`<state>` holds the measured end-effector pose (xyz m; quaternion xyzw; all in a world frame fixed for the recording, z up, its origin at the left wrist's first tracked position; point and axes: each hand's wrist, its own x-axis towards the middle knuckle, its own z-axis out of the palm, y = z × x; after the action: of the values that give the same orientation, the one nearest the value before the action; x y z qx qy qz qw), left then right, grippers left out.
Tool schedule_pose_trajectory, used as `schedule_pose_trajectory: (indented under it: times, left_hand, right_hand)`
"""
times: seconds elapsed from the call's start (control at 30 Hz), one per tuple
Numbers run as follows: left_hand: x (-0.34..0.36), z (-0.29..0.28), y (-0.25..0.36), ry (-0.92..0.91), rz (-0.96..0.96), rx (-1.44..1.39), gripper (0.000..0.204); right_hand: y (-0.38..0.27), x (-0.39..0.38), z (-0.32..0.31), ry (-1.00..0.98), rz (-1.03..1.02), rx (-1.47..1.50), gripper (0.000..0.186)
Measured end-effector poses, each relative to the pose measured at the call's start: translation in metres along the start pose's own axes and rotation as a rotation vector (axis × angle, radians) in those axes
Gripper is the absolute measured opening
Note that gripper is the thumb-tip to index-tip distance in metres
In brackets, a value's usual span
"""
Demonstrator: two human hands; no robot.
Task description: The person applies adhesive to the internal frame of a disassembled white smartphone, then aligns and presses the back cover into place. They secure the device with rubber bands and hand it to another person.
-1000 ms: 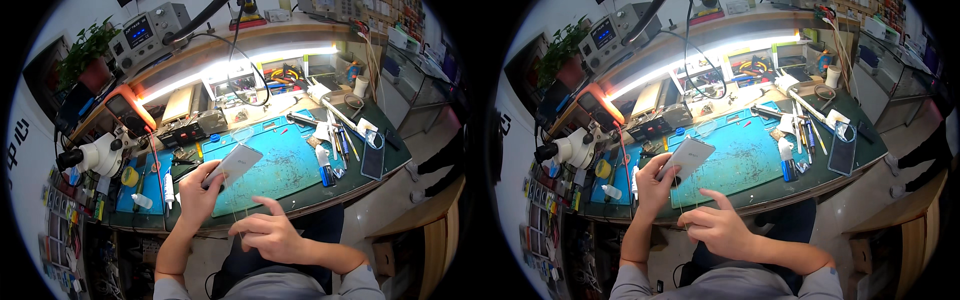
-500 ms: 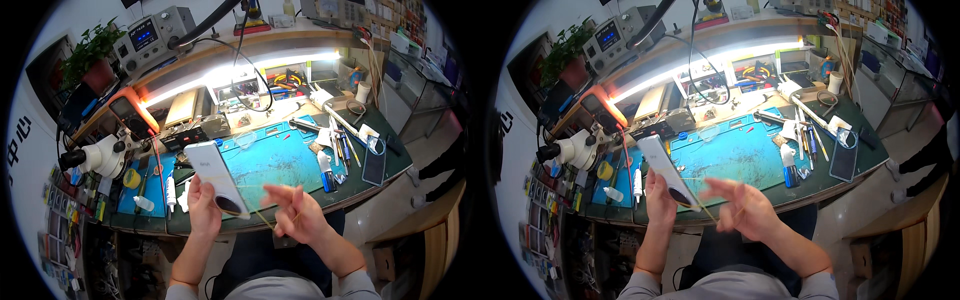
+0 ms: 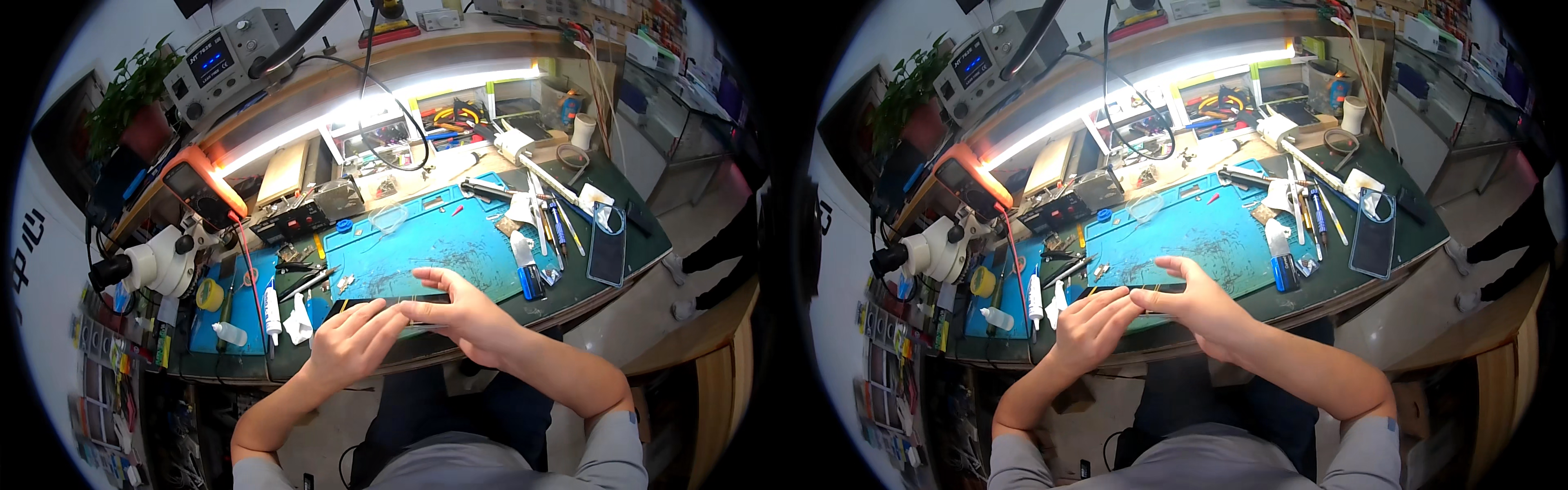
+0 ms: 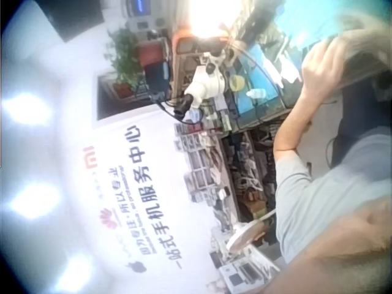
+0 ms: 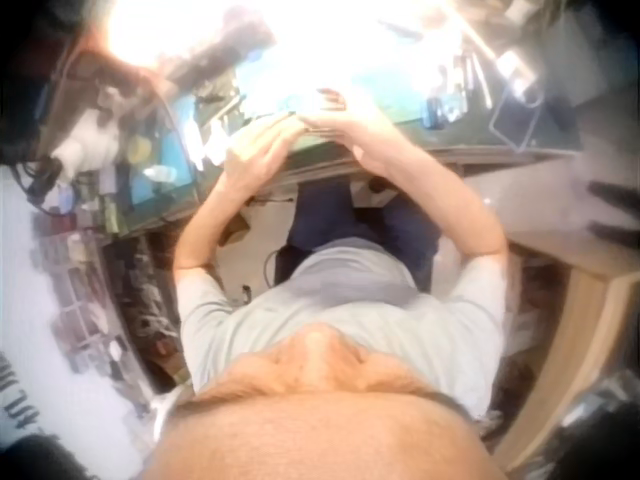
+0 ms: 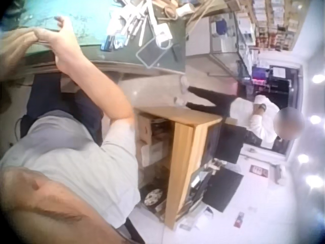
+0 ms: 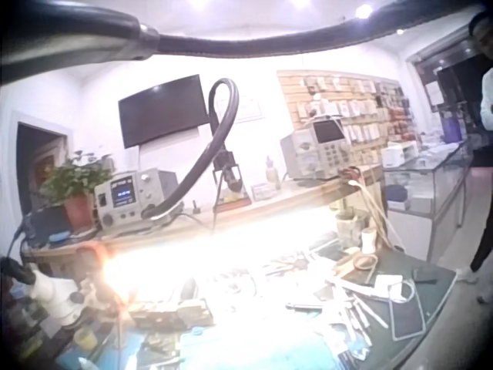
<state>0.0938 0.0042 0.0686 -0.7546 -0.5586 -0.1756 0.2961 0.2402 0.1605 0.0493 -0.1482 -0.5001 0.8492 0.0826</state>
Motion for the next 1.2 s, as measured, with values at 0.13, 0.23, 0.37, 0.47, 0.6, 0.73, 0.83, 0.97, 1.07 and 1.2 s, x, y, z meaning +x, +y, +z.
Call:
schedule_pose_trajectory:
  times: [0.13, 0.23, 0.37, 0.47, 0.6, 0.73, 0.83, 0.97, 1.07, 1.2]
  left_hand:
    - [-0.007, 0.009, -0.001, 0.113, -0.31, -0.247, 0.035]
    - [-0.004, 0.011, 0.0, 0.283, -0.896, -0.877, 0.044]
    - [0.008, 0.019, 0.004, 0.47, -1.038, -1.257, 0.043]
    - [-0.001, 0.037, 0.006, 0.568, -1.084, -1.358, 0.035]
    - [-0.005, 0.047, 0.008, 0.645, -1.118, -1.396, 0.025]
    - [-0.005, 0.051, 0.007, 0.672, -1.106, -1.419, 0.021]
    - [-0.004, 0.054, 0.006, 0.693, -1.113, -1.422, 0.022]
    - [-0.012, 0.062, 0.006, 0.724, -1.145, -1.422, 0.024]
    - [-0.004, 0.05, 0.006, 0.668, -1.19, -1.393, 0.033]
    - [-0.025, 0.046, 0.001, 0.652, -1.232, -1.412, 0.026]
  right_hand:
    - [-0.023, -0.003, 0.006, 0.018, 0.006, 0.13, 0.098]
    - [-0.015, 0.0, -0.003, 0.088, -0.188, -0.08, 0.073]
    - [0.007, 0.008, 0.005, 0.212, -0.426, -0.274, 0.036]
    - [0.017, 0.012, 0.016, 0.316, -0.534, -0.296, 0.027]
    - [0.024, 0.016, 0.015, 0.338, -0.599, -0.344, 0.025]
    - [0.025, 0.019, 0.012, 0.338, -0.593, -0.364, 0.025]
    - [0.025, 0.018, 0.01, 0.315, -0.616, -0.416, 0.025]
    - [0.025, 0.022, 0.007, 0.269, -0.562, -0.472, 0.024]
    - [0.023, 0.027, 0.003, 0.224, -0.489, -0.526, 0.024]
    - [0.022, 0.031, 0.017, 0.187, -0.445, -0.545, 0.024]
